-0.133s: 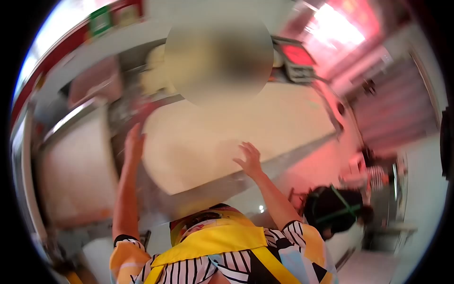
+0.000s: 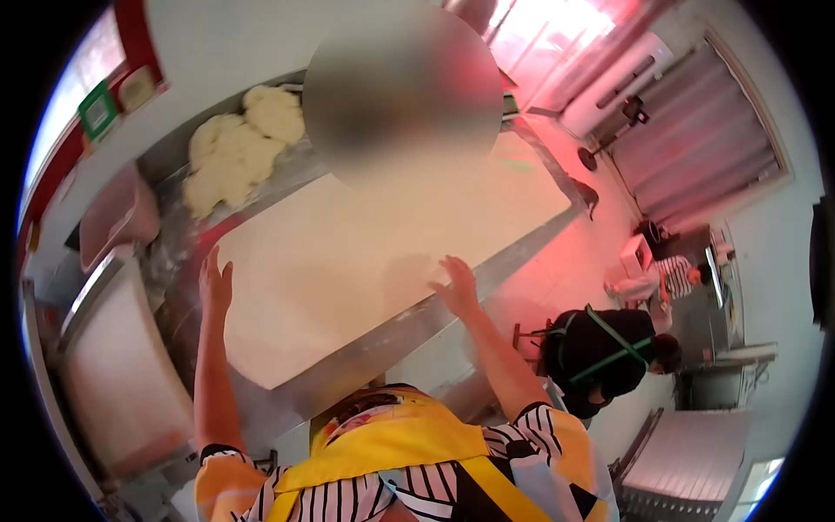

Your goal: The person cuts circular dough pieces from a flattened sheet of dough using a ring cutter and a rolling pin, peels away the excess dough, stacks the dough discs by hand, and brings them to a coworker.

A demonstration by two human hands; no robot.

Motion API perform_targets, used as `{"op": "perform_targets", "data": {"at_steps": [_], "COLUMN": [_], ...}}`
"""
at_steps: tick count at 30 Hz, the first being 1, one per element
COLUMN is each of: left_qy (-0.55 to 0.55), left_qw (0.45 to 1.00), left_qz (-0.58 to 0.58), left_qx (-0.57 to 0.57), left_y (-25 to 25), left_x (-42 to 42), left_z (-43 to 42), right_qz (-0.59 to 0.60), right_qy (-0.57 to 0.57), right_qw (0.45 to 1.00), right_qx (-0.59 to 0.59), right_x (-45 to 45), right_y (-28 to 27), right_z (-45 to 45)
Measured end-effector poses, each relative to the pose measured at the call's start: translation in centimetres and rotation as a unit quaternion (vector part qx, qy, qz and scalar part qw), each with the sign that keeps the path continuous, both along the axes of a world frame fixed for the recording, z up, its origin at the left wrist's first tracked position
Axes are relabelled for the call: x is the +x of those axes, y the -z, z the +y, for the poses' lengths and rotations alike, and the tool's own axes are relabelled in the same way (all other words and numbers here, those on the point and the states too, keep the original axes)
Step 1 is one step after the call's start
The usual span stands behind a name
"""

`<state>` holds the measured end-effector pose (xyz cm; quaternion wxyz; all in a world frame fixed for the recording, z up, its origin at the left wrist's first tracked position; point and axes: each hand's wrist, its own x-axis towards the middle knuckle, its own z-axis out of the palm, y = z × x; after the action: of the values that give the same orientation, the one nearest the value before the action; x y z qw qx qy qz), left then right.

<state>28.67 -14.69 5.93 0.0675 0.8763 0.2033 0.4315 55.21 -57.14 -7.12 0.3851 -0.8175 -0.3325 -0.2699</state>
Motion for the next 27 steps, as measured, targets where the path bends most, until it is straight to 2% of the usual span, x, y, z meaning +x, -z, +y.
{"op": "perform_targets", "data": {"at_steps": [1,2,3,4,5,7,8,9,11,13,15,17,20,23,24,27], "left_qy": [0.01,0.075,0.137,0.177,0.211,0.249,0.282,0.307,0.361,0.4,0.395,0.363,0.298,0.241,0.217,0.162], "left_qw": [0.997,0.973,0.936,0.946,0.943,0.922,0.914,0.911,0.903,0.88,0.877,0.874,0.875,0.871,0.866,0.855], "left_qz": [0.074,0.197,0.25,0.244,0.228,0.246,0.218,0.195,0.175,0.221,0.241,0.278,0.312,0.346,0.353,0.388], "left_qx": [0.016,-0.09,-0.208,-0.123,-0.12,-0.167,-0.193,-0.195,-0.154,-0.128,-0.132,-0.161,-0.219,-0.254,-0.28,-0.302], "left_y": [0.4,8.2,15.2,14.4,13.4,13.6,13.8,13.5,15.1,14.4,13.8,14.6,17.7,18.3,17.6,16.6], "left_x": [-3.0,-3.6,-5.7,0.9,7.0,8.1,11.6,15.9,18.9,20.2,23.1,22.9,24.0,25.0,25.3,26.9], "left_z": [-5.0,-13.4,-21.1,-11.5,-13.4,-21.9,-29.5,-33.0,-35.4,-37.8,-41.7,-44.5,-48.9,-51.2,-52.4,-54.0], "right_qz": [0.072,0.22,0.291,0.305,0.291,0.314,0.314,0.298,0.303,0.275,0.209,0.135,0.256,0.244,0.24,0.193], "right_qy": [0.022,0.083,0.139,0.157,0.203,0.285,0.295,0.302,0.293,0.252,0.216,0.168,0.166,0.071,0.072,-0.038], "right_qw": [0.997,0.969,0.932,0.938,0.933,0.899,0.892,0.889,0.879,0.901,0.926,0.95,0.875,0.853,0.86,0.887], "right_qx": [0.016,-0.07,-0.163,-0.059,-0.055,-0.11,-0.135,-0.175,-0.224,-0.221,-0.229,-0.227,-0.376,-0.455,-0.445,-0.418], "right_x": [-3.6,-8.8,-12.1,-6.8,-2.2,-3.6,-1.0,2.2,5.2,8.3,15.3,20.8,27.8,29.7,29.7,29.8], "right_y": [4.1,7.7,4.9,9.8,7.9,5.1,2.1,0.1,1.6,1.8,0.2,1.5,10.5,8.6,7.7,11.7], "right_z": [-5.6,-18.8,-29.6,-20.7,-22.8,-32.0,-38.8,-41.1,-39.7,-36.5,-35.7,-34.4,-35.4,-35.9,-36.5,-34.2]}}
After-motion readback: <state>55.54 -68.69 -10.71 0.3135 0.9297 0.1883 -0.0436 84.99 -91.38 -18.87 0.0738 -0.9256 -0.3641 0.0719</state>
